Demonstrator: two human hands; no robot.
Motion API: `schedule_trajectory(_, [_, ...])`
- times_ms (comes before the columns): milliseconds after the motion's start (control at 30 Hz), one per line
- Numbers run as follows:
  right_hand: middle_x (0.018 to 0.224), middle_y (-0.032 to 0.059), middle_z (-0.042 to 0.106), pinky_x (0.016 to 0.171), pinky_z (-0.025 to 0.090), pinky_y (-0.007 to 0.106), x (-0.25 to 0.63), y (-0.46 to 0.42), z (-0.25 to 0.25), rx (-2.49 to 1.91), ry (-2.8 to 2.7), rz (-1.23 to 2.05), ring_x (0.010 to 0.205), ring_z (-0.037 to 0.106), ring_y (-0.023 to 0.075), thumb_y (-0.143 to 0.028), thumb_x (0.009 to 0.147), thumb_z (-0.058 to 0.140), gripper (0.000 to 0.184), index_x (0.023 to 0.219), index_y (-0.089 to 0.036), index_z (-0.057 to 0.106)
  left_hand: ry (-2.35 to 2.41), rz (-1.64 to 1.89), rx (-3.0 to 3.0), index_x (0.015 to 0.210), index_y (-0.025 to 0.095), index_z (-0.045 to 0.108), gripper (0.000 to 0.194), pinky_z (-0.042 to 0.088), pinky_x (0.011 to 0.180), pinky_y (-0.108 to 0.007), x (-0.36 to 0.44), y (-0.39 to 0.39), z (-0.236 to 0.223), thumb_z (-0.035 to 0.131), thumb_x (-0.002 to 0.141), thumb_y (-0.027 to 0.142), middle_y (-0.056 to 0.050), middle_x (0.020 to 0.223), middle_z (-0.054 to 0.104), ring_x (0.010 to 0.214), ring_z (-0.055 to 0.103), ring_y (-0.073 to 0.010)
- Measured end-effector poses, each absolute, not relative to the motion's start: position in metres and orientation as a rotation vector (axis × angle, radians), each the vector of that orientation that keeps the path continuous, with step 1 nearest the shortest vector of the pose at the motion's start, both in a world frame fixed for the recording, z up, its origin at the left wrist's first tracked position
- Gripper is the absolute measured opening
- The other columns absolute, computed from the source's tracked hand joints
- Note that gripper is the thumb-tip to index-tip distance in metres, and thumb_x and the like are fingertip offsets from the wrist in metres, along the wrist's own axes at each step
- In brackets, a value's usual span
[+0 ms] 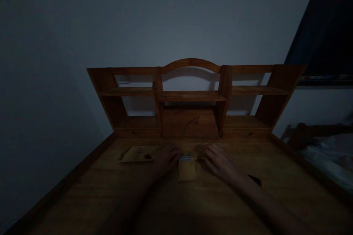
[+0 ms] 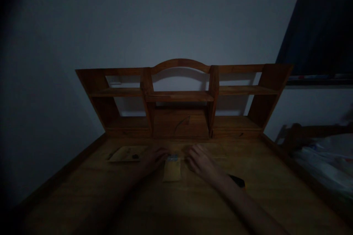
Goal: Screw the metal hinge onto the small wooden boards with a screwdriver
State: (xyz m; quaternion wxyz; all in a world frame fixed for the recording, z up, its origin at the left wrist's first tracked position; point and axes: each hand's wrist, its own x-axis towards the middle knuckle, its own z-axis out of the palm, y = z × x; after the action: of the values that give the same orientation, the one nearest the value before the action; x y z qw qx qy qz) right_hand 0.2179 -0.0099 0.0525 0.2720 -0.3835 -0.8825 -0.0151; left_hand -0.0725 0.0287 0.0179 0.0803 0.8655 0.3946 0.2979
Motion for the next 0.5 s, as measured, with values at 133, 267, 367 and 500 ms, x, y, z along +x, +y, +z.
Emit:
schedule_trajectory(133, [0.116, 0.0100, 0.061, 0.096, 0.047, 0.046, 0.198, -0.012, 0.029, -1.004, -2.370, -0.027, 0.110, 0.055, 0.0248, -0.023, 0.097, 0.046, 0.029, 0.124, -0.022, 0.057, 1.170, 0.851, 2.645, 0.122, 0.029, 0.065, 0.034, 0.043, 0.102, -0.044, -0.070, 0.023, 0.018, 0.041, 0.098, 0.030, -0.006, 0.119, 0.064, 0.113, 0.055, -0.0232])
schedule_trajectory(267, [0.121, 0.0090, 0.060, 0.099, 0.048, 0.045, 0.209, -0.015, 0.018, -1.015, -2.361, 0.066, 0.114, 0.055, 0.0239, -0.024, 0.096, 0.047, 0.033, 0.129, -0.025, 0.054, 1.151, 0.820, 2.679, 0.123, 0.029, 0.065, 0.035, 0.041, 0.102, -0.046, -0.068, 0.020, 0.019, 0.042, 0.097, 0.029, -0.006, 0.119, 0.063, 0.114, 0.054, -0.0248])
schedule_trajectory(367, [0.121, 0.0099, 0.061, 0.099, 0.049, 0.046, 0.219, -0.012, 0.021, -1.055, -2.380, 0.069, 0.114, 0.057, 0.0246, -0.027, 0.096, 0.047, 0.032, 0.127, -0.024, 0.056, 1.133, 0.819, 2.691, 0.122, 0.029, 0.065, 0.035, 0.041, 0.102, -0.045, -0.067, 0.019, 0.021, 0.042, 0.097, 0.026, -0.006, 0.119, 0.063, 0.114, 0.053, -0.0245])
schedule_trajectory(500, [0.127, 0.0092, 0.060, 0.095, 0.051, 0.046, 0.242, -0.013, 0.035, -1.228, -2.364, 0.068, 0.114, 0.060, 0.0268, -0.036, 0.095, 0.050, 0.036, 0.130, -0.028, 0.058, 1.114, 0.820, 2.691, 0.123, 0.030, 0.065, 0.035, 0.042, 0.100, -0.045, -0.069, 0.018, 0.023, 0.043, 0.097, 0.026, -0.006, 0.119, 0.063, 0.113, 0.053, -0.0245])
